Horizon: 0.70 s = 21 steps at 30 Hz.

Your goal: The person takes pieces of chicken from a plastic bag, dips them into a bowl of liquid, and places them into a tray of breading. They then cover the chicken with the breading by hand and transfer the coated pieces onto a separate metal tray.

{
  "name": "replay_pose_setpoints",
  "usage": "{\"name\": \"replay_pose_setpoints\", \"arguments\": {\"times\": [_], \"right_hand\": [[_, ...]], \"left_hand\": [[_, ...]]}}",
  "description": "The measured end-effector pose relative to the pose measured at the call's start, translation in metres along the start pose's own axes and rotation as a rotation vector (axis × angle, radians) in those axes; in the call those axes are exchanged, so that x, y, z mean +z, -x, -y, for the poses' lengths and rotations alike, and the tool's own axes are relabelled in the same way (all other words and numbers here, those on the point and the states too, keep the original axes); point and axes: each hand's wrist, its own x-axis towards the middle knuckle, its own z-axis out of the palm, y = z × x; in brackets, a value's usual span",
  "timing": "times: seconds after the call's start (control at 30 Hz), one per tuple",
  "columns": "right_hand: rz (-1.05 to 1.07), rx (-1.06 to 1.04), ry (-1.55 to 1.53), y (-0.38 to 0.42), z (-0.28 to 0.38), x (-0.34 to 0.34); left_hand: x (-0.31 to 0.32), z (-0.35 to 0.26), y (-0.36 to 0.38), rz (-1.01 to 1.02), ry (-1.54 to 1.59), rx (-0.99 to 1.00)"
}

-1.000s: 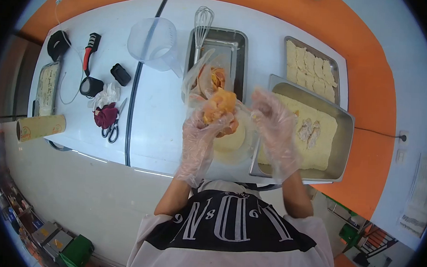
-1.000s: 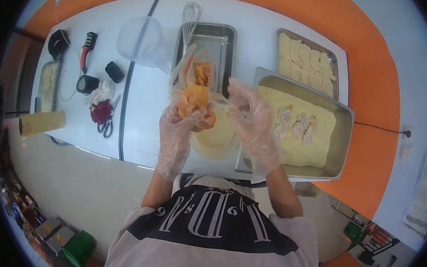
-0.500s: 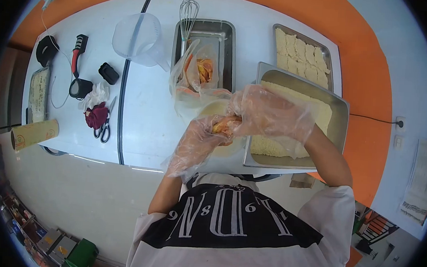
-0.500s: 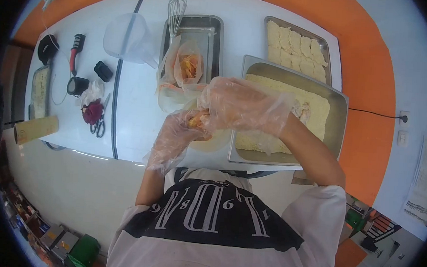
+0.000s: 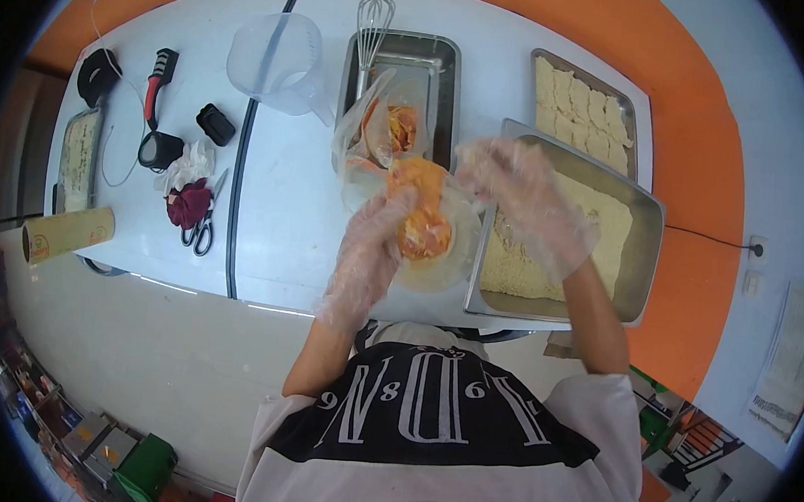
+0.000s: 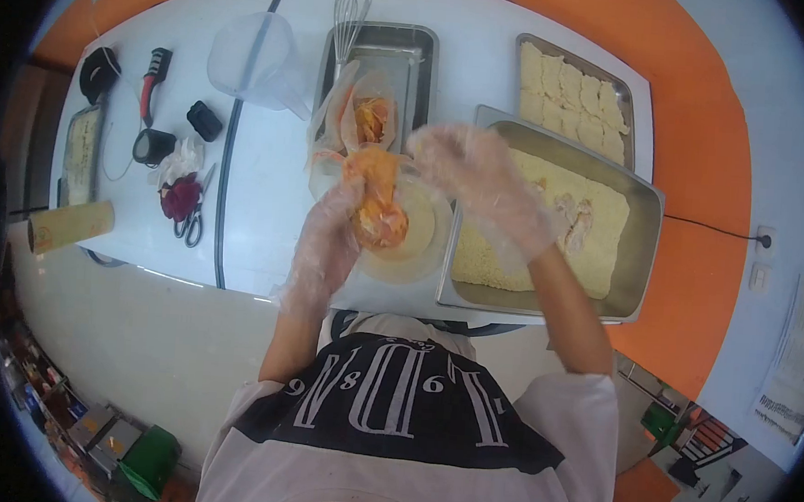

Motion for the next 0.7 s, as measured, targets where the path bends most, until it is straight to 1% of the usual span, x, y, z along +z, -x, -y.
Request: {"name": "replay_pose_setpoints", "arguments": {"times": [0.03,0.07,0.13,0.17,0.23,0.27,0.33,0.47,0.57,0.63,0.67,0.7], "right_hand": [[0.029,0.074,-0.179,0.011,-0.009,0.009],[0.036,0.073,-0.178,0.02,-0.015,0.021],[0.056,0.011,-0.323,0.03,-0.025,0.057],[0.058,0.013,-0.326,0.032,-0.032,0.072],[-0.151,0.058,-0.606,0.031,-0.048,0.096],[-0.158,0.058,-0.611,0.028,-0.056,0.101],[-0.215,0.207,-0.792,0.023,-0.064,0.105],[-0.254,0.153,-0.829,0.023,-0.063,0.103],[-0.233,0.105,-0.746,0.021,-0.063,0.089],[-0.248,0.029,-0.699,0.023,-0.043,0.077],[-0.246,0.029,-0.696,0.024,-0.04,0.07],[-0.202,0.01,-0.645,0.024,-0.039,0.061]], "left_hand": [[-0.001,-0.001,-0.004,-0.001,0.128,0.069],[0.001,-0.004,-0.006,-0.006,0.129,0.075],[0.009,-0.011,-0.009,0.032,0.177,0.149],[0.012,-0.012,-0.01,0.028,0.175,0.149],[0.016,-0.012,-0.012,-0.047,0.225,0.194],[0.017,-0.011,-0.011,-0.044,0.22,0.188],[0.019,-0.011,-0.011,-0.011,0.269,0.246],[0.012,-0.006,-0.013,-0.053,0.291,0.299],[0.009,-0.007,-0.01,-0.049,0.287,0.286],[0.006,-0.009,-0.005,0.008,0.285,0.266],[0.001,-0.009,-0.005,0.008,0.287,0.268],[-0.006,-0.006,-0.006,0.011,0.263,0.227]]}}
